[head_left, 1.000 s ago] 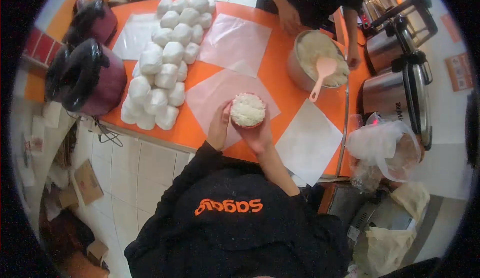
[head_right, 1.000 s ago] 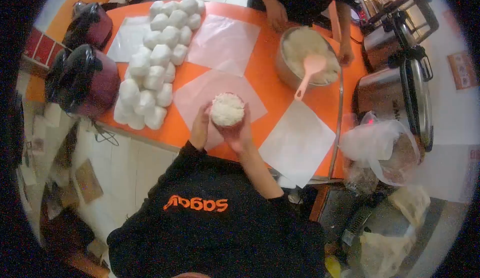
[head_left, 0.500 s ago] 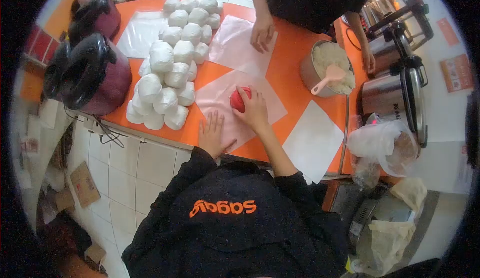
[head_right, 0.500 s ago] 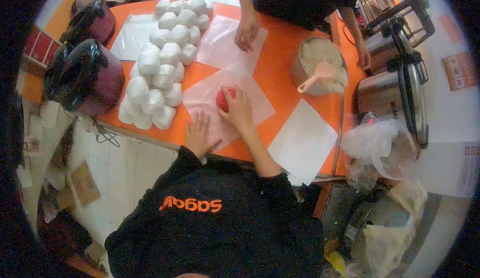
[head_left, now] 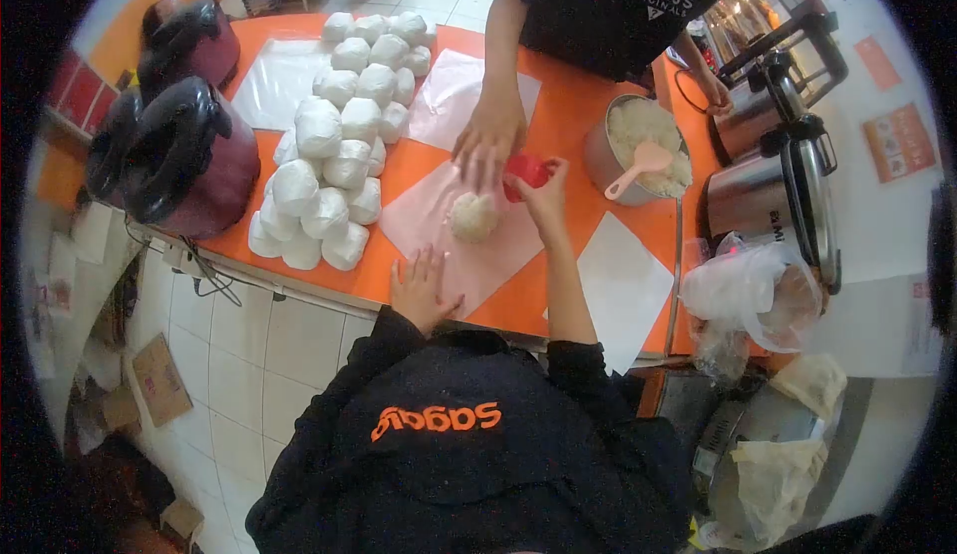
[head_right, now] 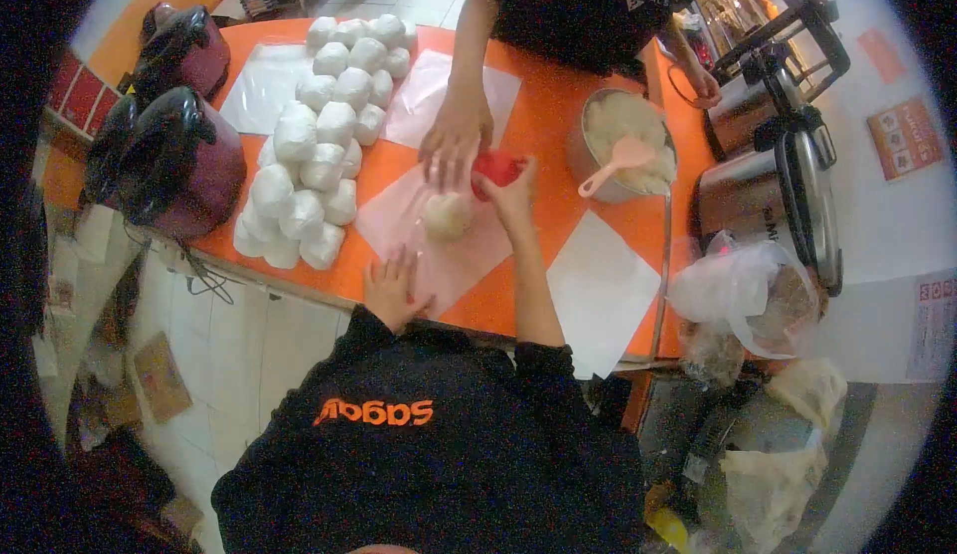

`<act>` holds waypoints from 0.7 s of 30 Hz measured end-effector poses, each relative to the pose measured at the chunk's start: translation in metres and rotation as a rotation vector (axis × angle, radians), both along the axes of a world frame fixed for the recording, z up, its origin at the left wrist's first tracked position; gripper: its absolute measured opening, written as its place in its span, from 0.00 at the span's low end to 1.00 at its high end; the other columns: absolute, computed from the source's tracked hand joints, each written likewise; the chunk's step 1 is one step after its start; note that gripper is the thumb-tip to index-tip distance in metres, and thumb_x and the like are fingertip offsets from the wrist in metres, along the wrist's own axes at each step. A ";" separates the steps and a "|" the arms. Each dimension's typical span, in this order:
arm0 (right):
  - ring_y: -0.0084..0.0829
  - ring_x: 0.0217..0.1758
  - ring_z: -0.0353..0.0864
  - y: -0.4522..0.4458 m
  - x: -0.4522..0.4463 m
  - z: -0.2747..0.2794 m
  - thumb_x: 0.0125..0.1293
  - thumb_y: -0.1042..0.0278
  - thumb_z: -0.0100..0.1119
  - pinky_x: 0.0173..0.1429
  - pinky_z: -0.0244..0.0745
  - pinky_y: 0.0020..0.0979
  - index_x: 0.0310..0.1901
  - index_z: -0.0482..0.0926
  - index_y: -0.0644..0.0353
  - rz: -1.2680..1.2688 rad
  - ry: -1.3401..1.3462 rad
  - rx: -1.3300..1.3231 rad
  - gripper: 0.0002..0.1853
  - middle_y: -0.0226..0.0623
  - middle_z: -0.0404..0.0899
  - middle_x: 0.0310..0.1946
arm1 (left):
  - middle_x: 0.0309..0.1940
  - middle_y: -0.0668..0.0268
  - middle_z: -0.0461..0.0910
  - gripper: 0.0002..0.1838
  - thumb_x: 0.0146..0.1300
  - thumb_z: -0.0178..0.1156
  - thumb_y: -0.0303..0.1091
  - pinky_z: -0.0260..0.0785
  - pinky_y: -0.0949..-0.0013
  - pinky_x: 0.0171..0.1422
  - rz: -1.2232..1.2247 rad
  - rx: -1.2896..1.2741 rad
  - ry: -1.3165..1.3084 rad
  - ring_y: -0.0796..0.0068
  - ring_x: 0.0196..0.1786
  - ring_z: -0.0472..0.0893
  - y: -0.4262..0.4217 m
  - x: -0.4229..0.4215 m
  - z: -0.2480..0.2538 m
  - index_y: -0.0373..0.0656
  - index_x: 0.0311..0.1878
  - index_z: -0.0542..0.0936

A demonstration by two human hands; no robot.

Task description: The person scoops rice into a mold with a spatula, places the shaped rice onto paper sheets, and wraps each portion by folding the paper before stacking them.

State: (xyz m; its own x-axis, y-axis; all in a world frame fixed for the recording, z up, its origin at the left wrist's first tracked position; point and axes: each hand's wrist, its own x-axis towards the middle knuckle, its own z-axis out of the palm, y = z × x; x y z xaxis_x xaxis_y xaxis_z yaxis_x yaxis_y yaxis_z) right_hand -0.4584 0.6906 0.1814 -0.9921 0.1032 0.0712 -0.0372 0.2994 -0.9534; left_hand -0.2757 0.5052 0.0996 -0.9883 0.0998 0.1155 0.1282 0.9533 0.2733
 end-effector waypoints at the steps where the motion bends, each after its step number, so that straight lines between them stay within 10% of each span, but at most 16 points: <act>1: 0.38 0.56 0.70 0.004 -0.006 -0.008 0.49 0.57 0.74 0.58 0.68 0.36 0.56 0.60 0.64 -0.035 -0.006 0.027 0.39 0.45 0.68 0.50 | 0.69 0.58 0.60 0.45 0.53 0.58 0.63 0.45 0.43 0.71 -0.029 0.021 0.010 0.60 0.70 0.61 0.003 0.004 -0.002 0.47 0.70 0.61; 9: 0.34 0.53 0.70 0.048 -0.082 -0.115 0.53 0.56 0.73 0.56 0.68 0.35 0.55 0.60 0.61 -0.286 -0.079 -0.355 0.36 0.41 0.67 0.52 | 0.66 0.62 0.63 0.37 0.57 0.58 0.56 0.45 0.45 0.71 -0.104 0.157 -0.110 0.65 0.69 0.61 0.000 0.005 0.001 0.48 0.67 0.65; 15: 0.30 0.53 0.70 0.036 -0.061 -0.067 0.61 0.62 0.66 0.56 0.69 0.34 0.61 0.58 0.57 -0.175 0.013 -0.938 0.32 0.36 0.66 0.55 | 0.71 0.61 0.58 0.38 0.57 0.58 0.55 0.39 0.43 0.74 -0.021 0.029 0.064 0.62 0.74 0.55 -0.036 -0.008 -0.011 0.51 0.69 0.63; 18: 0.29 0.51 0.72 0.036 -0.045 -0.068 0.64 0.63 0.62 0.55 0.70 0.32 0.62 0.59 0.58 -0.244 0.019 -0.984 0.29 0.35 0.68 0.55 | 0.72 0.62 0.56 0.39 0.57 0.57 0.56 0.39 0.43 0.75 -0.079 -0.006 0.029 0.62 0.75 0.53 -0.043 -0.003 -0.019 0.51 0.70 0.61; 21: 0.25 0.42 0.76 0.024 0.049 -0.043 0.68 0.58 0.57 0.46 0.70 0.30 0.43 0.74 0.55 -0.107 -0.006 -0.404 0.11 0.28 0.77 0.39 | 0.71 0.63 0.58 0.38 0.57 0.58 0.55 0.42 0.46 0.74 -0.069 0.129 0.030 0.63 0.74 0.55 -0.050 0.001 -0.010 0.51 0.69 0.64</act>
